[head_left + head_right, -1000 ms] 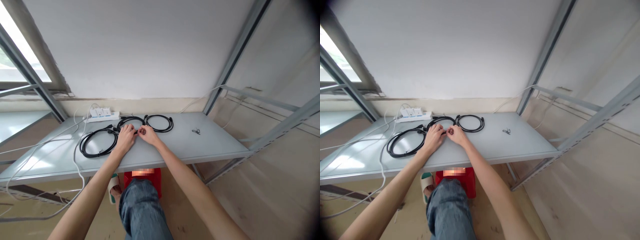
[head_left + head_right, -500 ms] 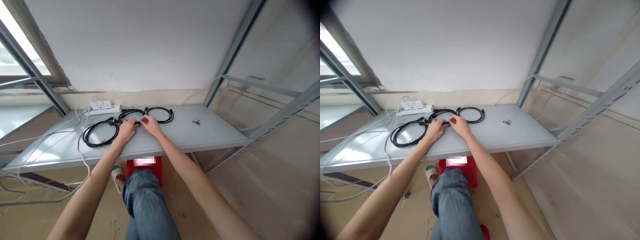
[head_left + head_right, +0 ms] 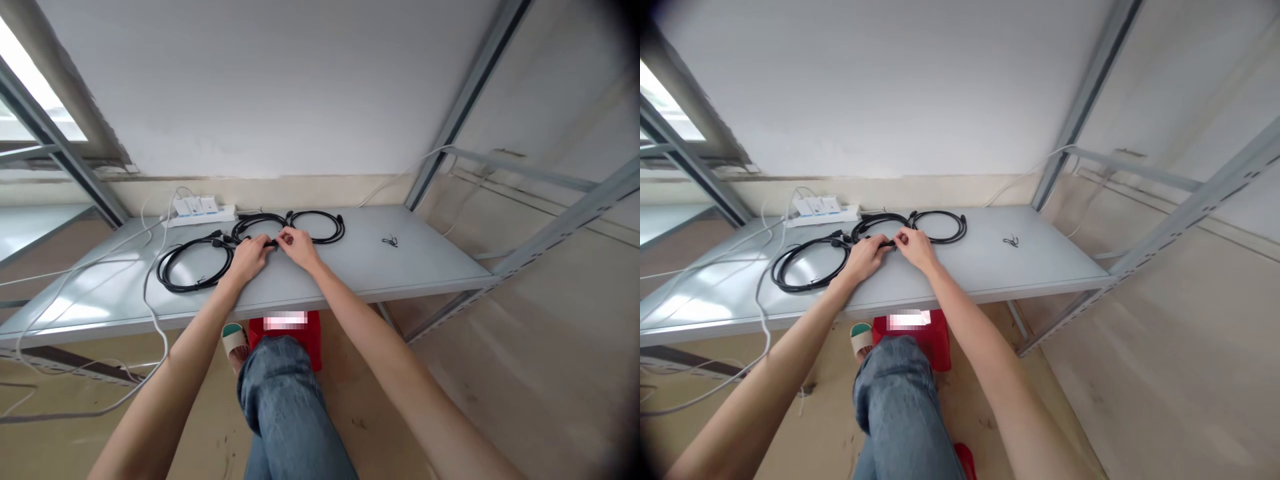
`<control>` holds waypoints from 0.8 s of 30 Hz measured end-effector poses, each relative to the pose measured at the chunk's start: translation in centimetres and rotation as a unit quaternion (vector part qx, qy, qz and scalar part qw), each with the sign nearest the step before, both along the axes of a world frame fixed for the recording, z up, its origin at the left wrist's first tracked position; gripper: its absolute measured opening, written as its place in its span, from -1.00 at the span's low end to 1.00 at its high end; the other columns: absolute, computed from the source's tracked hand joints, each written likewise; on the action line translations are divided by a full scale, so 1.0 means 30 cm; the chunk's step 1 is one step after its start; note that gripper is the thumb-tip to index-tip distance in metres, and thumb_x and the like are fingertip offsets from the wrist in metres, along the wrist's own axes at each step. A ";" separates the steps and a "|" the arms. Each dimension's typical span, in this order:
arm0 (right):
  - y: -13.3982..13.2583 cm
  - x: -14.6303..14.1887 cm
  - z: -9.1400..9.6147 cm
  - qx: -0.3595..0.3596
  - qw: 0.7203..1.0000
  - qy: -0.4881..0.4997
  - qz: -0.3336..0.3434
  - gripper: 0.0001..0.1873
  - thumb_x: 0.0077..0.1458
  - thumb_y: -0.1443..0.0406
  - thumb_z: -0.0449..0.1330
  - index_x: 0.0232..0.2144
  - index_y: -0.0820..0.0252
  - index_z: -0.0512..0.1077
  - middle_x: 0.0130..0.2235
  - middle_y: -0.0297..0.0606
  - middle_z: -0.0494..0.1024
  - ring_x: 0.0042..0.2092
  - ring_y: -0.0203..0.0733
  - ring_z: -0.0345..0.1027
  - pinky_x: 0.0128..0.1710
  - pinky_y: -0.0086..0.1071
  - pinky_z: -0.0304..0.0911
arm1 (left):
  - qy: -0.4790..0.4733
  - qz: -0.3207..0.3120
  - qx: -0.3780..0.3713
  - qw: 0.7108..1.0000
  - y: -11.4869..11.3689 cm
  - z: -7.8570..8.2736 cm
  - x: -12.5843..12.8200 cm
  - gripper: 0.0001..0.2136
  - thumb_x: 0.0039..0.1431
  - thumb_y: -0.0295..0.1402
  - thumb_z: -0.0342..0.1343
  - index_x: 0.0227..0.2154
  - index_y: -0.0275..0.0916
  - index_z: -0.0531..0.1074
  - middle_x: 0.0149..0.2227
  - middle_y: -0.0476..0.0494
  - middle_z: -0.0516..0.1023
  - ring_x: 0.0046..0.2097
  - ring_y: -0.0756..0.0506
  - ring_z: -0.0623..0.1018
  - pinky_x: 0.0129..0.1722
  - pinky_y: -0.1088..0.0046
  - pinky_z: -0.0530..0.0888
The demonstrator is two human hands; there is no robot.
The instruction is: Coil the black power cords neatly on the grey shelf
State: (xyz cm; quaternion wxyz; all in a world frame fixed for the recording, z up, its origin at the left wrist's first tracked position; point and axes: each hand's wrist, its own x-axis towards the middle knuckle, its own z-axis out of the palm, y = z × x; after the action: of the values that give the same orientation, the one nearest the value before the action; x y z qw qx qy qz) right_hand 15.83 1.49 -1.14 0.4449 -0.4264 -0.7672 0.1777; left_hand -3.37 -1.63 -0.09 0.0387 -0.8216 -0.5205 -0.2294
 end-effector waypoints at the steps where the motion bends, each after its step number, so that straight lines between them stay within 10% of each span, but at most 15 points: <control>1: 0.000 0.000 -0.001 0.001 1.000 -0.001 -0.001 -0.92 0.30 0.31 0.29 -0.30 0.12 0.55 -0.41 -0.38 0.60 -0.35 -0.24 0.43 -0.22 -0.41 0.29 | 0.001 0.002 -0.002 1.000 0.000 0.000 0.001 -0.81 0.44 -0.32 0.02 -0.05 -0.19 0.51 -0.04 -0.31 0.71 0.00 -0.32 0.66 -0.03 0.21 0.47; 24: 0.006 0.004 -0.009 0.039 0.998 -0.007 0.047 -0.91 0.37 0.39 0.19 -0.24 0.13 0.45 -0.28 -0.32 0.60 -0.23 -0.18 0.46 -0.16 -0.37 0.25 | -0.008 0.020 -0.010 1.000 -0.010 0.014 0.012 -0.75 0.44 -0.23 -0.01 -0.05 -0.20 0.52 -0.06 -0.30 0.72 -0.01 -0.33 0.66 0.01 0.19 0.45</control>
State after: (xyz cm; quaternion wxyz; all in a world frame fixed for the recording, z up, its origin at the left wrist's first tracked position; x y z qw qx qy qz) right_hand 15.95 1.66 -1.41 0.4474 -0.3735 -0.7957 0.1650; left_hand -3.02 -1.94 0.33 0.0306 -0.8098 -0.5391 -0.2295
